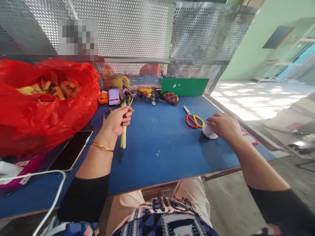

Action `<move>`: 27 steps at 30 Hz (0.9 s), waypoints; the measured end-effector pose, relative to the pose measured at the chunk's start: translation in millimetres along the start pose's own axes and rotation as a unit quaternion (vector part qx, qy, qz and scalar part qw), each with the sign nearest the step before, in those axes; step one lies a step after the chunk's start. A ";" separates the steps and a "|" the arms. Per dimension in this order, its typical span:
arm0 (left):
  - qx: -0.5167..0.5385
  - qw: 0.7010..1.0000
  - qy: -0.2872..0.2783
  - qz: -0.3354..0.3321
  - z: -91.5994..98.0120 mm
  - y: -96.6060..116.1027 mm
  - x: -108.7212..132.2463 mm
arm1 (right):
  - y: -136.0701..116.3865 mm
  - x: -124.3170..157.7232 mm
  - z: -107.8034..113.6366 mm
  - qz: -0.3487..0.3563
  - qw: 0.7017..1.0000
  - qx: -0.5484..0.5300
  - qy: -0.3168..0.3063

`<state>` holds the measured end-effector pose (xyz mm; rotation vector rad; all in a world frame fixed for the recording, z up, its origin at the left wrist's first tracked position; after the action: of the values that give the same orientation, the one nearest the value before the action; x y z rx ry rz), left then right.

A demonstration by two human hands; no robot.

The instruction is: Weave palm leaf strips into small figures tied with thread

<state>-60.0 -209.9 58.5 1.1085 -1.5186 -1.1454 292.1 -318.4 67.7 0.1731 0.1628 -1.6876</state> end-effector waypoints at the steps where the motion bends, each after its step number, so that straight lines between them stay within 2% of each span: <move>1: -0.007 1.000 -0.004 0.003 -2.3 -2.3 0.0 | 7.3 -1.0 2.0 0.018 1.000 0.000 -0.022; 4: -0.030 0.999 -0.013 0.011 -7.2 -8.4 -0.3 | 11.4 -7.5 1.0 0.079 0.994 0.024 -0.074; 6: -0.044 0.999 -0.022 0.014 -9.2 -11.5 -0.8 | 8.7 -9.9 -1.9 0.076 0.992 0.042 -0.086; 11: -0.065 0.997 -0.043 0.021 -14.4 -15.2 -0.8 | 17.9 -4.3 -3.6 -0.118 0.988 0.015 -0.096; 12: -0.068 0.996 -0.045 0.025 -16.0 -15.3 -0.2 | 22.3 -3.1 -3.9 -0.137 0.985 -0.001 -0.102; 14: -0.072 0.996 -0.047 0.036 -19.9 -15.5 1.8 | 32.2 -2.2 -6.6 -0.125 0.985 -0.039 -0.112; 18: -0.080 0.993 -0.059 0.058 -27.2 -16.4 5.7 | 50.1 -3.8 -17.5 -0.042 0.989 -0.087 -0.114; 21: -0.082 0.992 -0.072 0.063 -28.6 -17.7 6.1 | 52.6 -3.4 -19.3 -0.009 0.989 -0.095 -0.116; 24: -0.079 0.992 -0.079 0.057 -27.4 -19.2 4.9 | 42.2 -3.3 -9.8 -0.017 0.989 -0.078 -0.122; 27: -0.082 0.992 -0.082 0.057 -27.5 -20.5 3.9 | 27.4 -8.5 2.5 -0.057 0.990 -0.030 -0.128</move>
<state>-31.2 -221.6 43.4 0.8239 -1.5612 -1.2806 320.3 -314.0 71.7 -0.0987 0.0313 -1.7987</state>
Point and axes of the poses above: each hand's wrist, its own x-axis away from the middle knuckle, its own z-axis out of the back of the hand, y = z × x, the point moved 1 cm from there along -x, towards the middle knuckle, and after that the axes turned 13 degrees about -x, right-handed, at the moved point
